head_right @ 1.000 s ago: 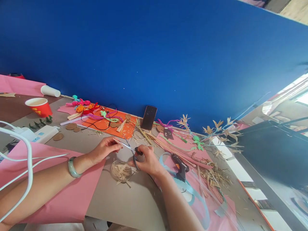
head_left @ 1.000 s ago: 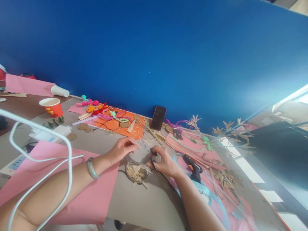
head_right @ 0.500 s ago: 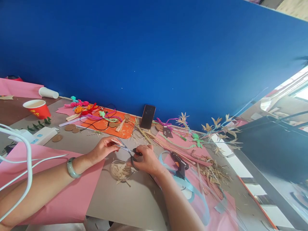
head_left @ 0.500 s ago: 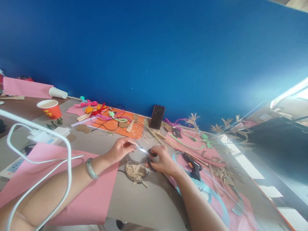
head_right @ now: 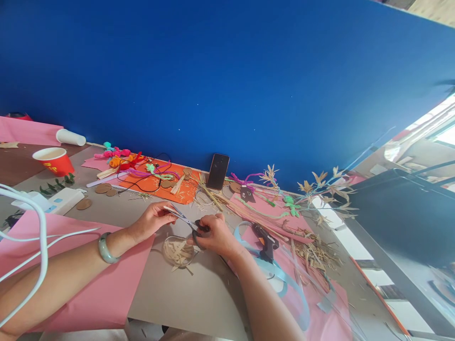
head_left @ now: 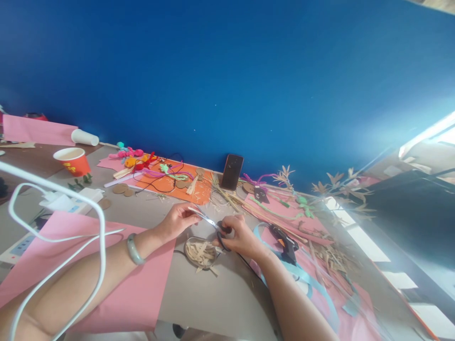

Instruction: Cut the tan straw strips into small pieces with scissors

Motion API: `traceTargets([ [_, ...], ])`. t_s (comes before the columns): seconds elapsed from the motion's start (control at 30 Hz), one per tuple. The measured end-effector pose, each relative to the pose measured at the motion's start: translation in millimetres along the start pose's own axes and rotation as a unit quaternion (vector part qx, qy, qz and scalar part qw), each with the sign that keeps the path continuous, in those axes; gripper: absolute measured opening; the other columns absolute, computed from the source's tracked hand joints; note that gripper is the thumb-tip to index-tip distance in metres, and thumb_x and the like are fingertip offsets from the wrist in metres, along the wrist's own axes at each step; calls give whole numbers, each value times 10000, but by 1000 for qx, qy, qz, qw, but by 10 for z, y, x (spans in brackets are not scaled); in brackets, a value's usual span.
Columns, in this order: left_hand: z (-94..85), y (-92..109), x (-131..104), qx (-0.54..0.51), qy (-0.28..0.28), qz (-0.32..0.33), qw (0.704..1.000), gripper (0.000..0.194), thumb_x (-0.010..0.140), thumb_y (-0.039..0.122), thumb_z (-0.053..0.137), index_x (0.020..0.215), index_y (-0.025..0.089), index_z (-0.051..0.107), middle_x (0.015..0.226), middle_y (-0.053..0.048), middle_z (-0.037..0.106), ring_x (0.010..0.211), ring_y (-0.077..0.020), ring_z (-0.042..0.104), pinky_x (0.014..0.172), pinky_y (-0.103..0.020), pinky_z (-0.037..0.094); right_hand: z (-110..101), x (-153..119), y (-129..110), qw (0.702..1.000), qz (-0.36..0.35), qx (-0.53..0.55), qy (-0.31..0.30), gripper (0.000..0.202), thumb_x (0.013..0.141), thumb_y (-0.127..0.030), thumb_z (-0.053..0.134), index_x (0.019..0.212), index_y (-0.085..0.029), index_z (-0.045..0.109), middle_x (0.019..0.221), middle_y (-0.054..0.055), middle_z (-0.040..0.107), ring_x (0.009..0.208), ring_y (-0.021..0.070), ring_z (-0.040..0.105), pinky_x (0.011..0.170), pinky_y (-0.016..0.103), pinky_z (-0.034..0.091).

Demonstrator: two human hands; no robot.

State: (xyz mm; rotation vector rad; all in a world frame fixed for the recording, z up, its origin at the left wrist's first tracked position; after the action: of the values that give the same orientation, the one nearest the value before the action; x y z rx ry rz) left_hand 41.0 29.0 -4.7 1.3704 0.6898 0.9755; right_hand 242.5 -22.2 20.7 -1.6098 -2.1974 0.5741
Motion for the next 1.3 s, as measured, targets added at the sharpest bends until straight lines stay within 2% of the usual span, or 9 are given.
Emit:
traceTargets([
  [0.23, 9, 16, -26, 3, 4, -9, 1000, 121, 720, 250, 698, 736, 137, 658, 591, 14, 596, 567, -97, 538, 571, -210, 432, 26, 24, 37, 1000, -17, 7, 18, 373, 669, -452, 703, 569, -191, 455, 606, -22, 535, 689, 145, 418, 726, 292, 347],
  [0.43, 0, 28, -28, 5, 2, 8, 1000, 158, 741, 293, 694, 743, 137, 672, 667, -6, 625, 601, -102, 548, 560, -212, 422, 46, 57, 132, 997, 8, 35, 61, 451, 721, -449, 639, 497, -193, 343, 465, -60, 378, 558, 106, 338, 596, 265, 296],
  [0.53, -6, 39, -30, 5, 12, -7, 1000, 172, 745, 309, 692, 751, 137, 678, 647, -5, 618, 602, -106, 543, 551, -213, 414, 12, 43, 89, 997, 8, 37, 72, 372, 678, -432, 676, 559, -194, 417, 548, -46, 477, 602, 115, 404, 630, 264, 331],
  [0.67, -10, 16, -19, -18, 23, -16, 999, 183, 744, 314, 687, 750, 131, 675, 627, -6, 612, 590, -108, 538, 544, -216, 407, -28, 15, -16, 999, -9, 16, 43, 299, 617, -377, 737, 658, -199, 500, 676, -23, 570, 705, 146, 488, 744, 294, 375],
  [0.8, -16, -20, -3, -32, 26, -10, 999, 168, 724, 293, 696, 754, 130, 670, 641, -14, 622, 593, -113, 546, 531, -216, 401, -40, 9, -53, 1000, -22, -3, 13, 301, 626, -390, 741, 649, -202, 507, 691, -17, 580, 710, 151, 504, 770, 311, 380],
  [1.07, 12, 64, -29, 13, -6, -7, 1000, 82, 713, 216, 686, 729, 137, 677, 628, 2, 613, 593, -102, 539, 582, -212, 432, -48, 9, -65, 1000, -25, -16, 6, 321, 624, -379, 753, 610, -197, 489, 654, -29, 571, 686, 142, 489, 746, 301, 368],
  [1.3, 11, 43, -25, 19, -7, -12, 1000, 82, 714, 217, 683, 712, 136, 677, 614, 3, 611, 591, -104, 547, 588, -212, 444, -48, 18, -69, 999, -28, -27, 6, 359, 613, -401, 766, 589, -195, 473, 621, -37, 541, 658, 134, 455, 741, 297, 348],
])
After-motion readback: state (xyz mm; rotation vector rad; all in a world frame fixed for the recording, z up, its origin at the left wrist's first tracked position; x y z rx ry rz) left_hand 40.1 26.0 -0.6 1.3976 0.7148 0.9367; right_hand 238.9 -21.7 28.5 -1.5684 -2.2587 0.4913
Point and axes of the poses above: each hand's wrist, its own x-axis towards the middle knuckle, its own z-axis out of the palm, y = z × x, the point moved 2 cm from there along x, towards the middle knuckle
